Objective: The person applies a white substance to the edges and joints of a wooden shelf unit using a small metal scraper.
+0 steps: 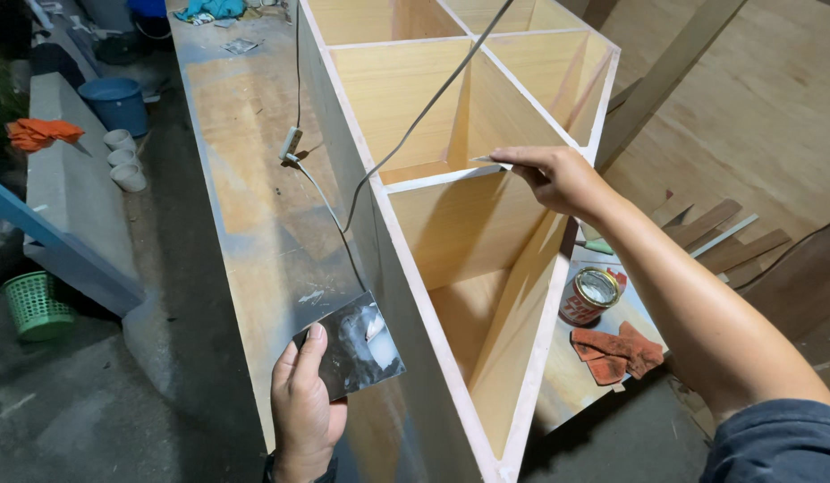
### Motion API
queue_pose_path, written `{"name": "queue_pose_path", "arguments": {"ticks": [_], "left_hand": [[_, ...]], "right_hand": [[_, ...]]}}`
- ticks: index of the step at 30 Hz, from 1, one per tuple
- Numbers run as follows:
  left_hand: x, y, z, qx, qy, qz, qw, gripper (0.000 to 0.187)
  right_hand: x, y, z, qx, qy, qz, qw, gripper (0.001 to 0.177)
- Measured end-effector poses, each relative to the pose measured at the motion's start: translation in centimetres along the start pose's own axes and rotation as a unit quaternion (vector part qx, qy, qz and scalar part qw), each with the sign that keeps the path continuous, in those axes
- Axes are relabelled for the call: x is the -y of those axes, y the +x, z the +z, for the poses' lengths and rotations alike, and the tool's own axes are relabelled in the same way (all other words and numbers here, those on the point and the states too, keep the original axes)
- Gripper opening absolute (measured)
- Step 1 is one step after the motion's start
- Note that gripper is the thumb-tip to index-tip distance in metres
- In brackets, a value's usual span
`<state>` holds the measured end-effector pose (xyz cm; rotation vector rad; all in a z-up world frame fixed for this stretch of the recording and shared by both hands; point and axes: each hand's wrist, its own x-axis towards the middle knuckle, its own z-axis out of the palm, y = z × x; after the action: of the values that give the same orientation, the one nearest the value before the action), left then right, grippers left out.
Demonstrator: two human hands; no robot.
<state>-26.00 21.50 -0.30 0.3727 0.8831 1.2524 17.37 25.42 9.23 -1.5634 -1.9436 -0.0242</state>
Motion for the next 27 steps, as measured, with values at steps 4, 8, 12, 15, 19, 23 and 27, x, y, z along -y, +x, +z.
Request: {"name": "queue_pose_path", "arguments": {"ticks": [4, 8, 12, 15, 19, 23, 27], "left_hand": [[0.8, -0.4, 1.1, -0.016, 0.013, -0.01, 1.0, 0.019], [2.7, 0.6, 0.5, 0.003, -0.004, 0.009, 1.0, 0.017], [3.3, 0.6, 0.3, -0.004, 0.0, 0.001, 1.0, 0.016], [2.2, -0.3, 0.7, -0.005, 0.014, -0.011, 1.0, 0.019], [2.8, 0.7, 0.2, 0.01, 0.0, -0.004, 1.0, 0.017], [2.5, 0.2, 0.3, 0.009, 0.004, -0.016, 1.0, 0.015], [3.0, 0.9, -0.4, 0.026, -0.002, -0.02, 0.999, 0.016]], "right_hand": [[-2.6, -0.3, 0.9, 0.036, -0.001, -0.027, 0.999, 0.042], [-5.3, 0.1, 1.6, 0.071, -0.094, -0.062, 0.991, 0.051], [-6.8, 1.1, 0.0, 0.192, -0.452, 0.148, 0.859, 0.08], [-8.5, 0.7, -0.4, 0.176, -0.489, 0.172, 0.837, 0.036], [-2.7, 2.0, 0.4, 0.195, -0.459, 0.22, 0.838, 0.046], [-1.2, 2.2, 3.7, 0.173, -0.447, 0.163, 0.862, 0.04], [-1.5, 1.8, 7.8, 0.078, -0.449, 0.048, 0.889, 0.018]]}}
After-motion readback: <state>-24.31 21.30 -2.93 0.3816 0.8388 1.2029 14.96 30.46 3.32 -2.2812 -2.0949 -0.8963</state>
